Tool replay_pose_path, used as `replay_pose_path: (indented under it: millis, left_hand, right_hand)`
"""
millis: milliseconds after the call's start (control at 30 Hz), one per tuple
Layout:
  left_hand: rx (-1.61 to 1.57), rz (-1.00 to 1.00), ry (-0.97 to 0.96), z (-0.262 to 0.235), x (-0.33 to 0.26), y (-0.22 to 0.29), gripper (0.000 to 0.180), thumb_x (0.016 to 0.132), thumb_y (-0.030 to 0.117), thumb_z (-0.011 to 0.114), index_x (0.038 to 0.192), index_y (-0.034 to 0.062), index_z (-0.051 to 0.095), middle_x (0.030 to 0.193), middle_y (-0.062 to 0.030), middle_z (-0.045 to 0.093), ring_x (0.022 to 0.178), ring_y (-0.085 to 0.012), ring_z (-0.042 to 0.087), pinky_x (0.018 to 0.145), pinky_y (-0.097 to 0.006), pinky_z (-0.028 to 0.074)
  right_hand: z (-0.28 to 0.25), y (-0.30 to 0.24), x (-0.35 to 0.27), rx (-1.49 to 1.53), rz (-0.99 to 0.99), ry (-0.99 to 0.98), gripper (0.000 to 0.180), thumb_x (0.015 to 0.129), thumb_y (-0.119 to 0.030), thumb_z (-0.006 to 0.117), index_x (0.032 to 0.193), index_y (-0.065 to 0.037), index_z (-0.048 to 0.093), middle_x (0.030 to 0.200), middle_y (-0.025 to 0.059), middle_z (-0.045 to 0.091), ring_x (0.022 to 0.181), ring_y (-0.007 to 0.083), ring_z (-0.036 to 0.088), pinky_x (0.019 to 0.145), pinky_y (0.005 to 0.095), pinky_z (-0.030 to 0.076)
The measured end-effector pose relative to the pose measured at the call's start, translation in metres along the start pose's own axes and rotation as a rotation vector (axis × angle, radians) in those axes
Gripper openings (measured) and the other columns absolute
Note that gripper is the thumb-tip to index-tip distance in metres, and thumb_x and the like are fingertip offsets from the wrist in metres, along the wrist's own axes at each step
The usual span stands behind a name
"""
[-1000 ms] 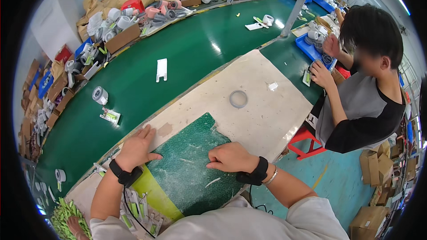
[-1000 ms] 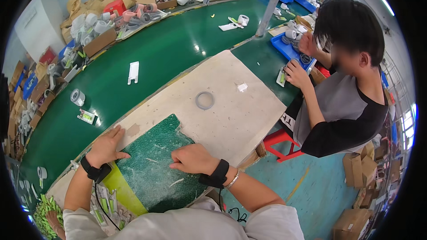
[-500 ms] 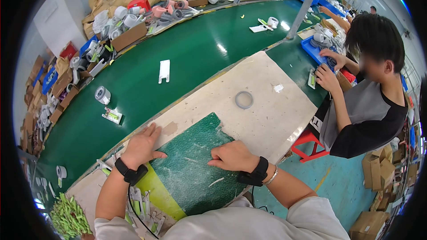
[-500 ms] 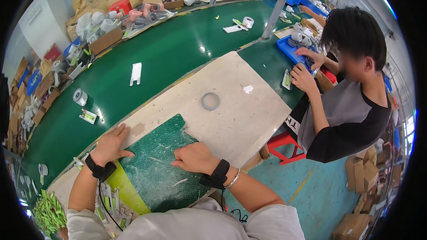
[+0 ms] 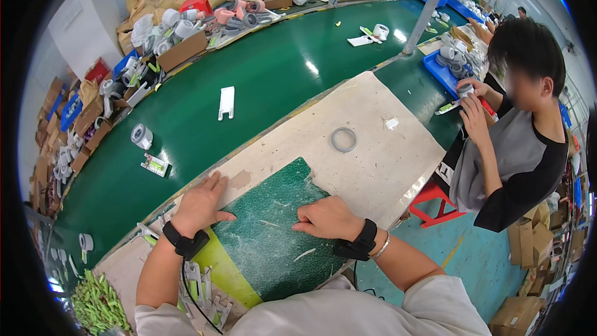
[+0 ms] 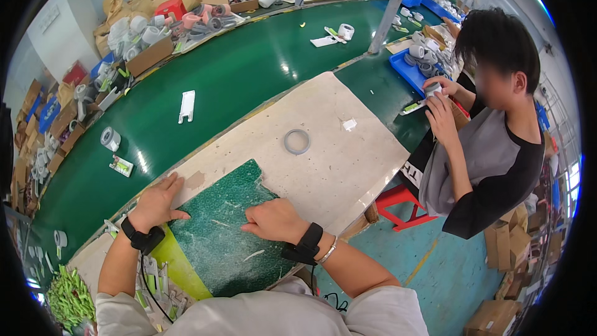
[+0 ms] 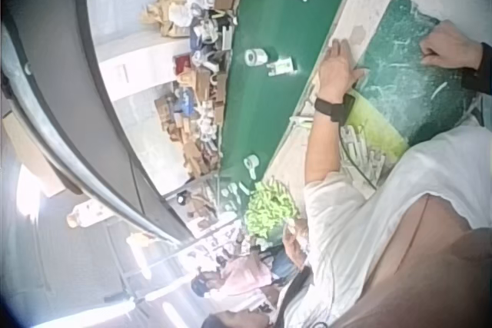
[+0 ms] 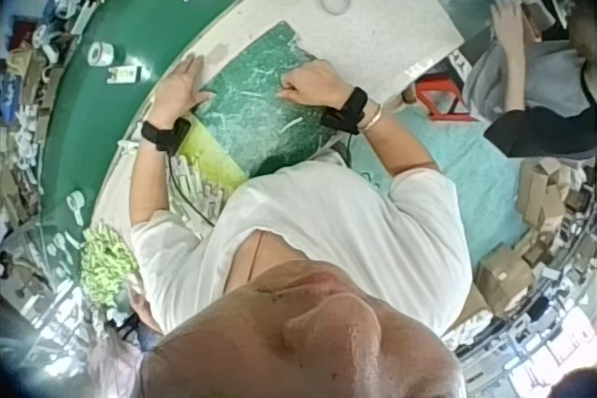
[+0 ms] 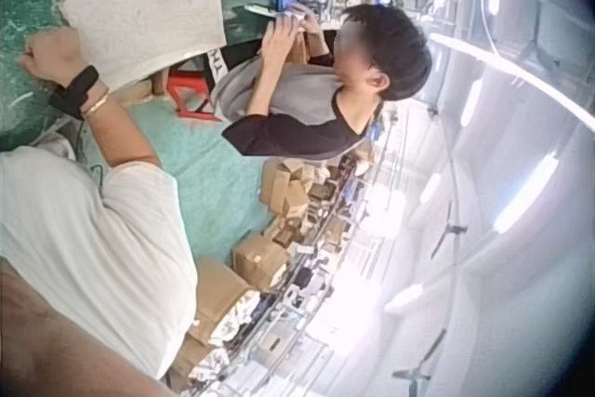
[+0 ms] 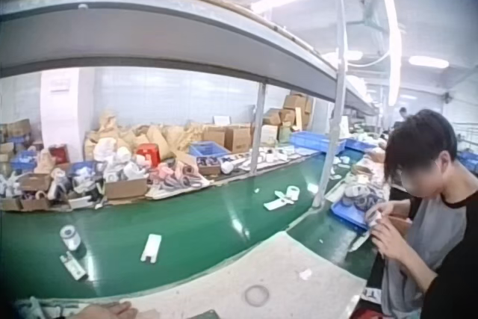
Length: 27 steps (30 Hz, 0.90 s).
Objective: Manually assemble parts of a white plastic electronic device, attaching covers and components.
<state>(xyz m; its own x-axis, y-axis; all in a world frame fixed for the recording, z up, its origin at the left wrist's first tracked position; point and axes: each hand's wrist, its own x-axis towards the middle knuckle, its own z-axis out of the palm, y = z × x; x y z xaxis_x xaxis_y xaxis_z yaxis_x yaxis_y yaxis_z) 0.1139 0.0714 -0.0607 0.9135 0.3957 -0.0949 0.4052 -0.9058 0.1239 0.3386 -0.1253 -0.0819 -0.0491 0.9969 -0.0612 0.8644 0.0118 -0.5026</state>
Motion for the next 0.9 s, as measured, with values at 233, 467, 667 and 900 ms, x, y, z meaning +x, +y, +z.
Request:
replay_pose_path:
  millis: [233,467,667,900]
  left_hand:
    - [-0.014,-0.013,-0.01,-0.007,-0.001,0.003,0.087,0.056,0.044,0.075,0.123,0.0003,0.042,0.128,-0.0221,0.042,0.114,-0.0343,0.046,0.093,-0.036,0.041]
    - [0.081,0.005,-0.026,0.006,-0.005,0.001,0.09,0.056,0.048,0.074,0.125,0.0014,0.041,0.128,-0.0216,0.043,0.113,-0.0325,0.047,0.093,-0.036,0.041]
    - [0.024,-0.026,-0.032,-0.007,0.004,0.01,0.089,0.055,0.044,0.075,0.124,-0.0002,0.041,0.128,-0.0226,0.042,0.11,-0.0342,0.05,0.09,-0.037,0.043]
    - [0.029,-0.033,-0.027,-0.015,0.007,0.009,0.088,0.053,0.041,0.077,0.123,0.0004,0.043,0.125,-0.0229,0.044,0.109,-0.0355,0.05,0.088,-0.037,0.044]
  right_hand:
    - [0.004,0.0,0.001,0.037,-0.013,0.043,0.028,0.075,-0.038,0.062,0.065,-0.013,0.056,0.059,0.0058,0.058,0.057,0.0271,0.059,0.05,0.039,0.044]
    - [0.009,0.002,-0.002,0.015,0.027,-0.008,0.028,0.076,-0.04,0.06,0.067,-0.013,0.057,0.06,0.0077,0.059,0.059,0.0292,0.059,0.051,0.0419,0.044]
    - [-0.015,0.011,-0.016,0.126,-0.043,-0.136,0.028,0.079,-0.038,0.059,0.076,-0.01,0.056,0.067,0.0106,0.059,0.064,0.0299,0.058,0.055,0.0397,0.044]
    - [-0.164,0.1,0.016,0.319,-0.185,-0.217,0.03,0.08,-0.026,0.064,0.098,-0.004,0.056,0.086,0.0075,0.061,0.077,0.0173,0.059,0.066,0.0304,0.047]
